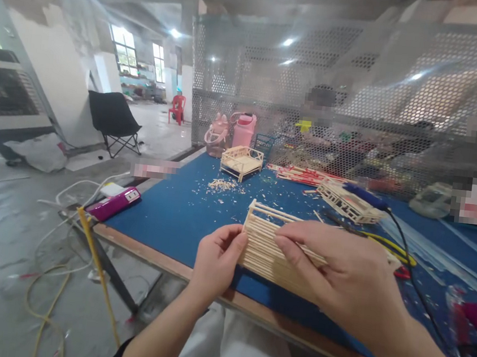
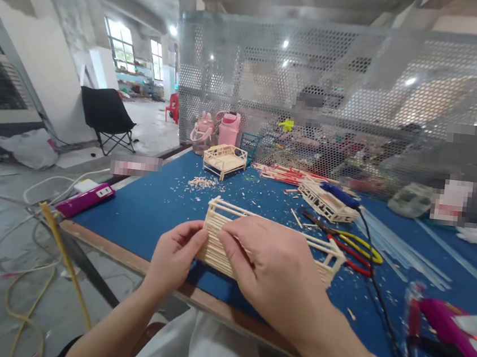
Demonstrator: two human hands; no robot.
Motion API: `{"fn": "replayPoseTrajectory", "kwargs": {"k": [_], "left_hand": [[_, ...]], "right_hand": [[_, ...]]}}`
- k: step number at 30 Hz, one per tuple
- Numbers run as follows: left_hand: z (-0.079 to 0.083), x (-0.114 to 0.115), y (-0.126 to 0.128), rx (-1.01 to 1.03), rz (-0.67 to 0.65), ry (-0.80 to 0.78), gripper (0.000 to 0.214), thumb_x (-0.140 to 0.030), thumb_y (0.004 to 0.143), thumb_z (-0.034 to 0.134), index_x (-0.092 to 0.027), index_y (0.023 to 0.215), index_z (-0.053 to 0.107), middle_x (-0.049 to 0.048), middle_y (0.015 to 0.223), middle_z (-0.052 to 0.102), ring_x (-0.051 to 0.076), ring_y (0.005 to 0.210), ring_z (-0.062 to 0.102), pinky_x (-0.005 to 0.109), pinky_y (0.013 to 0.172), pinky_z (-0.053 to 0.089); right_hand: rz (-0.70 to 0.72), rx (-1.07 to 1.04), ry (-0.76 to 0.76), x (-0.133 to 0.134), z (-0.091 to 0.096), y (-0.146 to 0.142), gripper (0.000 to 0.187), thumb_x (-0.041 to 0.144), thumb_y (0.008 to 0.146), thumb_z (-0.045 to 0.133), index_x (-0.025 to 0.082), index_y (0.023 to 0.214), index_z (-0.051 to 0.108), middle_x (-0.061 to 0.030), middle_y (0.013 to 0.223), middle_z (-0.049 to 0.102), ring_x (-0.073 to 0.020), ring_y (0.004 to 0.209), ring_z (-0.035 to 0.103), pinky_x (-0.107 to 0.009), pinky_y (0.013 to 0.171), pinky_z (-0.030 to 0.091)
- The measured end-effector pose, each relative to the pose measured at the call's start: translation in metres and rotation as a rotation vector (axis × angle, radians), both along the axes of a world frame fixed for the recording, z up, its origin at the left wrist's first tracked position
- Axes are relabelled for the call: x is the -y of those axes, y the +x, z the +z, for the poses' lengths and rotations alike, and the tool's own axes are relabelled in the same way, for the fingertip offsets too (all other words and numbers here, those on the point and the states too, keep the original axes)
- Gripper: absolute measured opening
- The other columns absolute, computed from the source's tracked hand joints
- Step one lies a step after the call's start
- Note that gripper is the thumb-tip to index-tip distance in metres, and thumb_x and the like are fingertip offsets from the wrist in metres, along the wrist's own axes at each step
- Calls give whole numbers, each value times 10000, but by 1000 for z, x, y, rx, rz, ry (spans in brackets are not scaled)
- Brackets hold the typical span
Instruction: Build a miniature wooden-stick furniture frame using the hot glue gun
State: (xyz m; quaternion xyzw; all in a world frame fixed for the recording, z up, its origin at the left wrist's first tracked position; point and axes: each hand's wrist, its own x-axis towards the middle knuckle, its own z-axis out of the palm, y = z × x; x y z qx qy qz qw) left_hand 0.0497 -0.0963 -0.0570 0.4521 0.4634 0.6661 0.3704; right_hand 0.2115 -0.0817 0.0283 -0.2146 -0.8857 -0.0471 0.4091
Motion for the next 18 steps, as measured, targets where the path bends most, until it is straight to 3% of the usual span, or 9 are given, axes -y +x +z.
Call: {"fn": "replayPoseTrajectory", "kwargs": {"k": [4, 7, 12, 18], "left_hand": [[2, 1, 0, 108, -60, -6, 266, -345, 701, 723, -151, 883, 736, 70, 854, 767, 203, 820, 690, 271, 743, 520], [6, 0, -1, 172, -112, -26, 339, -384, 651, 778, -153, 898, 747, 81, 879, 771, 219, 840, 697, 291, 770, 527], [8, -3, 4, 258, -100, -72, 329, -439, 624, 795, -157, 789, 760, 52, 744, 763, 187, 698, 689, 274, 689, 537], [4, -3, 11, 309, -87, -59, 327, -428, 642, 787, -160, 826, 760, 45, 766, 763, 199, 723, 692, 303, 728, 548]], "right_hand": [[-142, -1, 154, 4, -25, 1, 209, 168, 913, 484, 115, 954, 681, -117, 916, 752, -197, 851, 714, -309, 786, 583], [-198, 9, 192, 3, -37, 1, 233, 174, 915, 480, 92, 1012, 675, -148, 992, 741, -225, 914, 708, -361, 814, 591], [-242, 13, 252, 3, -45, -4, 244, 124, 900, 482, 65, 1046, 670, -145, 1033, 735, -253, 940, 700, -416, 833, 584], [-265, -14, 256, -2, -52, -13, 247, 88, 886, 494, 58, 1065, 661, -142, 1052, 731, -270, 950, 696, -451, 842, 568]]}}
